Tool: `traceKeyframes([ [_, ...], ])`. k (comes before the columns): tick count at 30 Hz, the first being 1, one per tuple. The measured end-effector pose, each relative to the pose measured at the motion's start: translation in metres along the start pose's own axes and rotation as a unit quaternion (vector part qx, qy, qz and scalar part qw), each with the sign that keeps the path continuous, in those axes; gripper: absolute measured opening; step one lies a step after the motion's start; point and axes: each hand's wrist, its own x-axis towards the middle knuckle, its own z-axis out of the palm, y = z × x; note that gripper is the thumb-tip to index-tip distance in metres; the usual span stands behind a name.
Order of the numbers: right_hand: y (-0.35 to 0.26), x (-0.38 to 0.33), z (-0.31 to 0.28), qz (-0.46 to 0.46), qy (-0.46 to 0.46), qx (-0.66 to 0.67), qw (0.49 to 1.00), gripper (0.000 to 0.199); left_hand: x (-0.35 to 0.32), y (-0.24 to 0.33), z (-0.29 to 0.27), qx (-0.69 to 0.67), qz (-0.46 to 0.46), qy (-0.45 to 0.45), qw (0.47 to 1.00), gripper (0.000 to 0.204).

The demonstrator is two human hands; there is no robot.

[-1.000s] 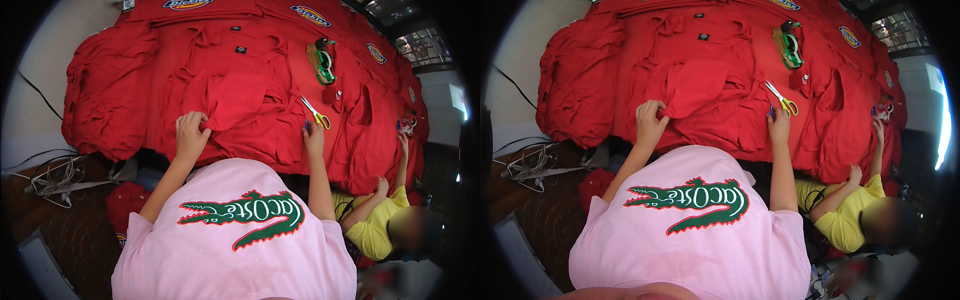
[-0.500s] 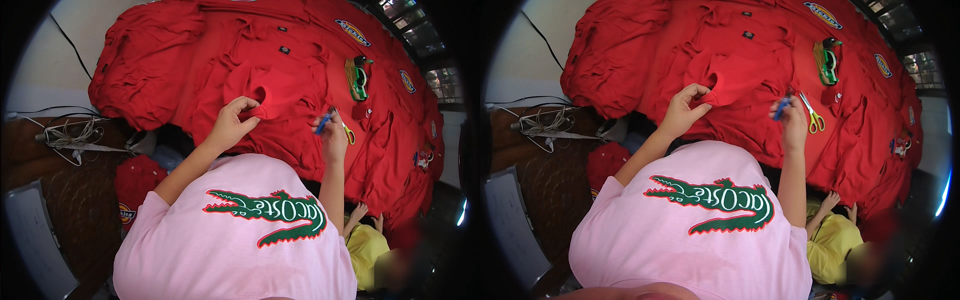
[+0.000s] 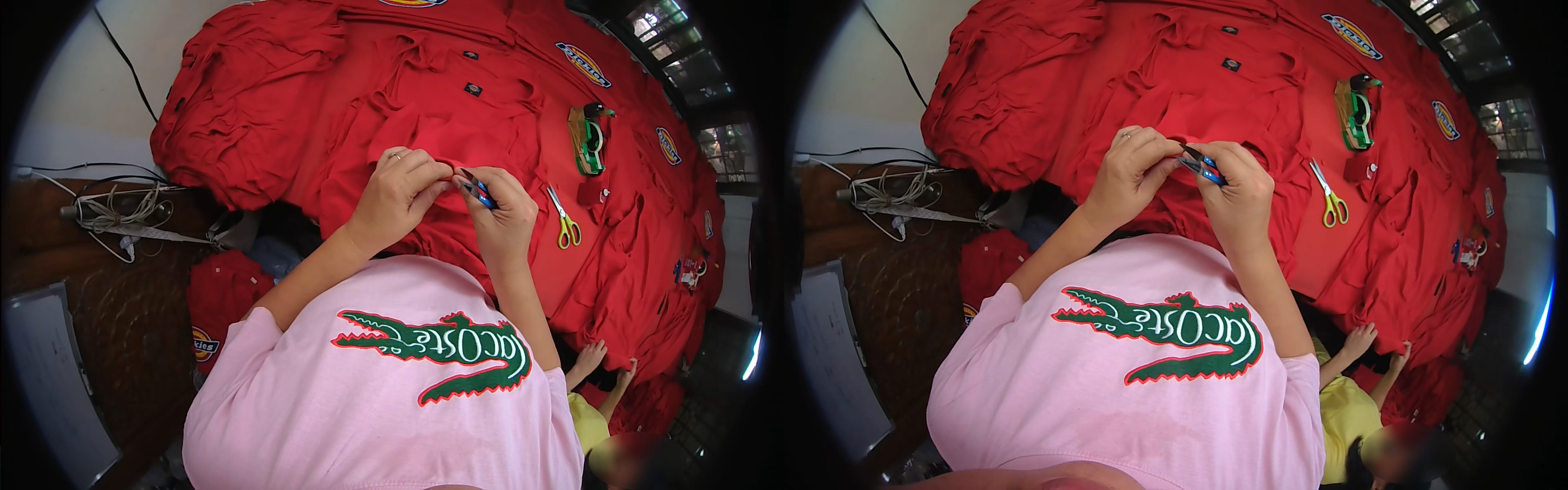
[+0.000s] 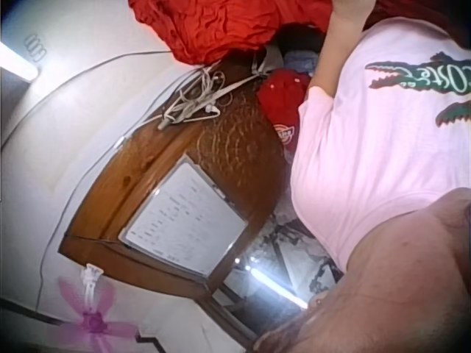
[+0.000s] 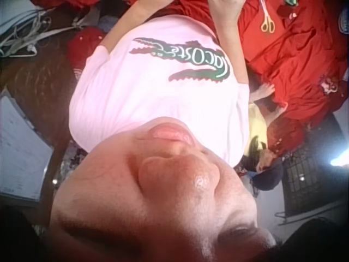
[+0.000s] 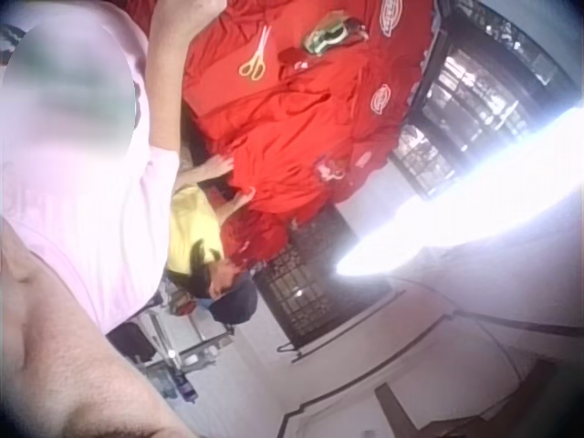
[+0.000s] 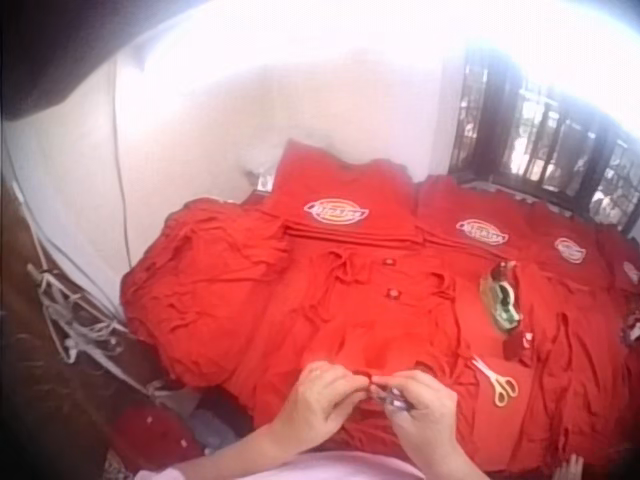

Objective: The person trims loose threads from red shirts using a small pair of snips and folds the shirts one at a time.

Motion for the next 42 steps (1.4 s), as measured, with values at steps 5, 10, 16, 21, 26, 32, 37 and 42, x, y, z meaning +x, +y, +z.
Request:
traceKeyframes([
  [5, 0.009, -0.001, 0.008, -0.036, -0.032, -0.106, 0.993, 0.024, -0.002, 0.0, -0.001, 0.004, -0.031, -0.042, 0.999, 0.016],
  [10, 0.029, -0.011, 0.001, 0.101, 0.075, 0.121, 0.985, 0.008, -0.001, 0.007, 0.011, -0.277, -0.265, -0.028, 0.923, 0.014],
  [16, 0.016, -0.013, -0.021, 0.2, 0.004, 0.089, 0.976, 0.018, 0.002, -0.004, 0.017, -0.308, -0.264, -0.015, 0.914, 0.016],
  [21, 0.007, -0.017, -0.011, 0.153, -0.012, 0.016, 0.988, 0.024, 0.007, 0.0, 0.019, -0.302, -0.244, -0.004, 0.922, 0.017],
  [26, 0.008, -0.014, -0.008, 0.157, -0.015, 0.015, 0.987, 0.022, 0.011, 0.003, 0.016, -0.271, -0.216, -0.014, 0.938, 0.015],
  [32, 0.013, -0.014, -0.005, 0.181, -0.021, 0.057, 0.982, 0.02, 0.008, -0.006, 0.014, -0.182, -0.176, -0.025, 0.967, 0.015],
  [37, 0.017, -0.016, -0.002, 0.208, -0.003, 0.105, 0.973, 0.017, 0.007, -0.003, 0.013, -0.212, -0.192, -0.005, 0.958, 0.015],
  [42, 0.001, -0.013, -0.005, 0.172, -0.008, 0.072, 0.982, 0.016, 0.01, -0.001, 0.011, -0.207, -0.185, 0.004, 0.961, 0.015],
])
